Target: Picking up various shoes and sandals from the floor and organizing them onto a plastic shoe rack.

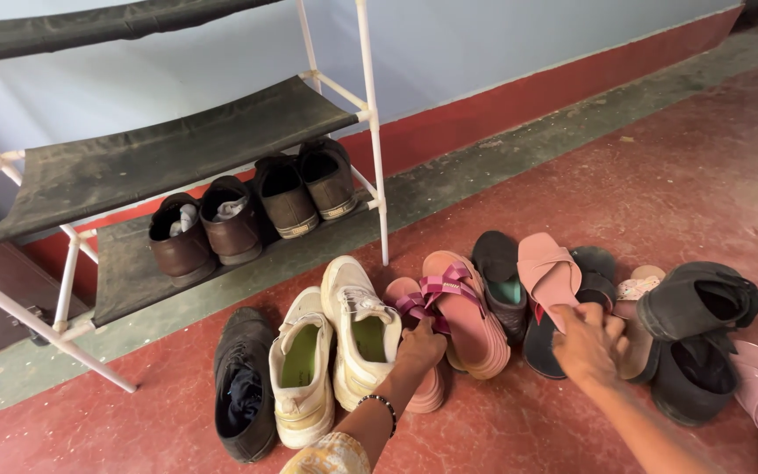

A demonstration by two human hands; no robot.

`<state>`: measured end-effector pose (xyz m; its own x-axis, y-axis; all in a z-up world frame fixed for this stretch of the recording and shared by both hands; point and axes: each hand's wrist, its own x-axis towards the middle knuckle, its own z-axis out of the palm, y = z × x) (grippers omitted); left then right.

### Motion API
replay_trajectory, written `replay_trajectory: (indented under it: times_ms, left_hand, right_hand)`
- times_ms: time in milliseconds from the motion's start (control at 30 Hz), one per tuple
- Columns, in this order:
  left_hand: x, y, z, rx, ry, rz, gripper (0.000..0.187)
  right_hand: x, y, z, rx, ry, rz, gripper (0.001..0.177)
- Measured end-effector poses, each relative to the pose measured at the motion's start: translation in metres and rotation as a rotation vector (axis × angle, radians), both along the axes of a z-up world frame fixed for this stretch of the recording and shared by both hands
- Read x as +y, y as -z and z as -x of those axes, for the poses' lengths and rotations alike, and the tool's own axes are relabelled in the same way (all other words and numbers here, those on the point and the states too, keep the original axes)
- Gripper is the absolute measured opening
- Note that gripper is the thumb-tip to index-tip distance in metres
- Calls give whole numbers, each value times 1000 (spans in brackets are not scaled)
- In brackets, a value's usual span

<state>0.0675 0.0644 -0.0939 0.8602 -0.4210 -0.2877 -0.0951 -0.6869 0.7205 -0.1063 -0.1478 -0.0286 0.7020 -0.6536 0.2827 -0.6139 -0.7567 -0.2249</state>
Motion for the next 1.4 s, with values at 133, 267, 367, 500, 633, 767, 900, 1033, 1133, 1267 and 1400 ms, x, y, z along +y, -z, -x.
replay_trajectory:
  times_ms: [133,267,367,500,633,767,900,1033,1133,1267,1400]
  left_hand:
    - [4,-23,8,65,-15,-12,71]
    - [3,-7,1,14,-22,123,74]
    - [-1,21,-6,-67,-41,290,71]
    - [12,-31,18,168,-186,515,69]
    - [4,-20,-8,109,-119,736,71]
    - [12,-86,2,202,-53,867,51]
    - [6,-126,-6,386,-210,1063,50]
    - [4,-155,-10,423,-192,1195,49]
    - [-3,-156,-12,430,-154,1214,50]
    - [-11,-134,-15,365,-169,1174,53]
    - [-14,-105,-19,242,-96,841,59]
  right_hand:
    - [26,0,-23,-42,-104,33,46]
    - [72,-19,-52,-117,-478,-38,42]
    - [96,-28,-69,-27,-561,-75,51]
    - [85,5,-103,127,-497,-181,51]
    - [58,8,-107,-95,-446,-242,70]
    - [60,-41,-83,-310,-386,-323,63]
    - [61,-68,-69,-435,-130,-843,55]
    - [35,-47,-73,-736,-130,-1193,52]
    - [33,-54,-69,-814,-162,-1224,48]
    - [41,-66,-64,-809,-230,-1170,46]
    - [51,-71,-68,-759,-227,-989,48]
